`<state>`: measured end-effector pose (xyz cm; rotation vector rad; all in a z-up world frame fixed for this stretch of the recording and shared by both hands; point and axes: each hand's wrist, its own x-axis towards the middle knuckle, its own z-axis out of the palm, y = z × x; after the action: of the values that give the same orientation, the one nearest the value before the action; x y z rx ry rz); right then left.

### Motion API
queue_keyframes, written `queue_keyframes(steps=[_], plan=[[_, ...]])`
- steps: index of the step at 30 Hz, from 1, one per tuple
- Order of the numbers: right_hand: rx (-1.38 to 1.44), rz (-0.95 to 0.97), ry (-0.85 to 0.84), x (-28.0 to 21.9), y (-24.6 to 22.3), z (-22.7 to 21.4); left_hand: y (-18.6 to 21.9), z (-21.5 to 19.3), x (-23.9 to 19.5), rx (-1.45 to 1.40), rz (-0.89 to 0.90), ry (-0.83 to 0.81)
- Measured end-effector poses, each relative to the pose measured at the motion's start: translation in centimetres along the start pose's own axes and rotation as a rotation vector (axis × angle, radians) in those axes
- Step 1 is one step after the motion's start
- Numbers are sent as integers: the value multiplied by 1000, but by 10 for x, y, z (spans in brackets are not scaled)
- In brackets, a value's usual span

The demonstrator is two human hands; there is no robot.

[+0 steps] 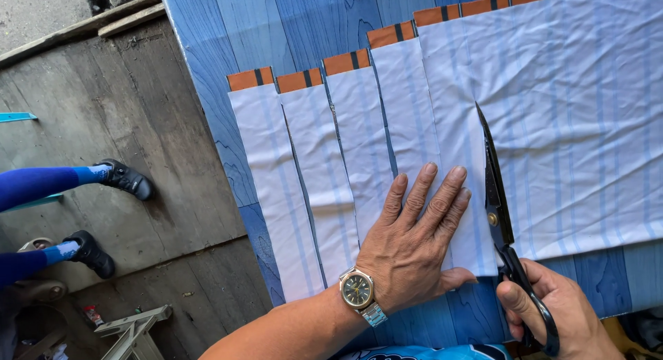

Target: Cutting strips of fabric using large scissors on a table

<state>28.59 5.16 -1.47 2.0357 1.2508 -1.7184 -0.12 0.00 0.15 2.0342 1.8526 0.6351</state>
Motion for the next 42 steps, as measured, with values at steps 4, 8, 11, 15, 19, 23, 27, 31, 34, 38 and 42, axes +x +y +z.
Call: queue_keyframes(steps=[4, 8, 11, 15, 19, 23, 27, 31, 34, 38, 42], plan=[[-24, -71, -69, 1, -2, -8, -1, 0, 0, -13, 1, -3], [51, -156, -109, -15, -47, 0, -1, -1, 0, -15, 1, 2], [40, -79, -103, -20, -71, 4, -1, -2, 0, -16, 8, 20], [43, -92, -95, -20, -75, 6, -1, 1, -1, -27, 1, 19], [19, -141, -90, -13, -70, 6, -2, 0, -1, -40, -1, 11], [-77, -233, -73, -7, -62, 3, -2, 0, 0, -25, 4, 20], [99, -224, -129, -6, -64, 4, -2, 0, -1, -17, 8, 23], [160, -247, -186, -6, -83, 3, -2, 0, -1, -45, 14, 41], [178, -237, -179, -9, -98, 5, -2, 0, -2, -46, 16, 52], [210, -241, -188, 0, -94, 7, -3, 1, -2, -54, 15, 49], [192, -282, -143, 10, -86, 7, -3, 1, -2, -39, 13, 45]])
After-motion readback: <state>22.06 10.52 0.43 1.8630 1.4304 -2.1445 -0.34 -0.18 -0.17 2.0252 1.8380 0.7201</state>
